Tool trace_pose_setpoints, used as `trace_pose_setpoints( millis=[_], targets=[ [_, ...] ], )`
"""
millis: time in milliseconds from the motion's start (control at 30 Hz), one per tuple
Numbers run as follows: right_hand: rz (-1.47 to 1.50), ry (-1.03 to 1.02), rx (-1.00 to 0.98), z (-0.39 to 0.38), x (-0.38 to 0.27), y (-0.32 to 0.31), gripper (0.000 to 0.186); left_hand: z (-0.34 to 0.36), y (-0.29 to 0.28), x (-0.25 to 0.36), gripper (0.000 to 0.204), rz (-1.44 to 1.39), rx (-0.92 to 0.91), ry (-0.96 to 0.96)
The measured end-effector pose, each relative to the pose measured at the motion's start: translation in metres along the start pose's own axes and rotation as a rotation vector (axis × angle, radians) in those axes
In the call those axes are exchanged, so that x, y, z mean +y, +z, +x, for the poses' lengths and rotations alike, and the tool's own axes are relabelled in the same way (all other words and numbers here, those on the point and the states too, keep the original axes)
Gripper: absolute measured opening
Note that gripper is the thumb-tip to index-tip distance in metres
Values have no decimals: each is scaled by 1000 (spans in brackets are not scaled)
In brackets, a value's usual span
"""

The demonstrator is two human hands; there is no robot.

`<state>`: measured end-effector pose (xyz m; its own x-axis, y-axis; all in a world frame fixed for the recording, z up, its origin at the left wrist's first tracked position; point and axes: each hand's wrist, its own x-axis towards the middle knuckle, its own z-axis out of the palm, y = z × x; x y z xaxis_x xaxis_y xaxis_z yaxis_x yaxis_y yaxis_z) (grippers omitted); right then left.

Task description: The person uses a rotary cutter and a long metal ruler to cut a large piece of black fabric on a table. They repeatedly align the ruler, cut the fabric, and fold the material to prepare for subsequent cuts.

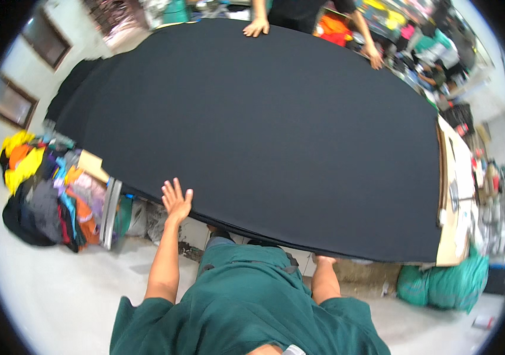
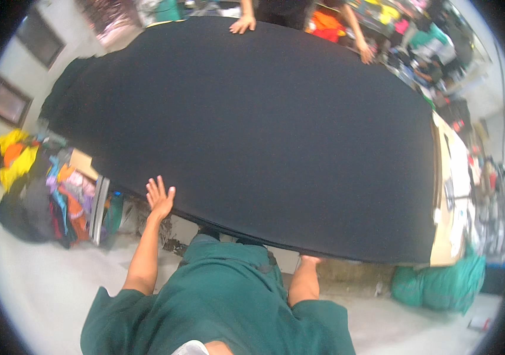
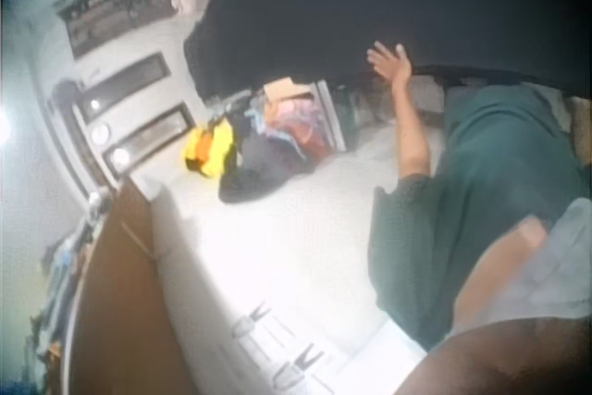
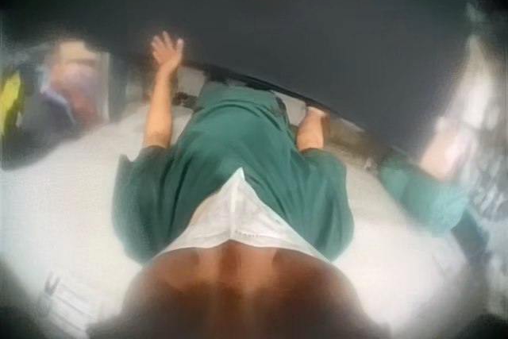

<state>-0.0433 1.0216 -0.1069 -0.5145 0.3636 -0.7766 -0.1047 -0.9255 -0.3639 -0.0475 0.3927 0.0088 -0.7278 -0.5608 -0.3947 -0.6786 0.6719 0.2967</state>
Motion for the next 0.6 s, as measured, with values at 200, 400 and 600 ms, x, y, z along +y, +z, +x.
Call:
trace_pose_setpoints(
  millis=[200,400,600],
  targets=[
    [-241,13,-35,-12,4,-9,67,-3,-37,-4,137,-20,-323,-13],
    [-887,75,94,22,28,-83,33,12,-51,-7,152,-95,-516,6],
    [-1822,66,155,-61,175,-90,52,24,-48,-14,140,-76,-576,112]
  ],
)
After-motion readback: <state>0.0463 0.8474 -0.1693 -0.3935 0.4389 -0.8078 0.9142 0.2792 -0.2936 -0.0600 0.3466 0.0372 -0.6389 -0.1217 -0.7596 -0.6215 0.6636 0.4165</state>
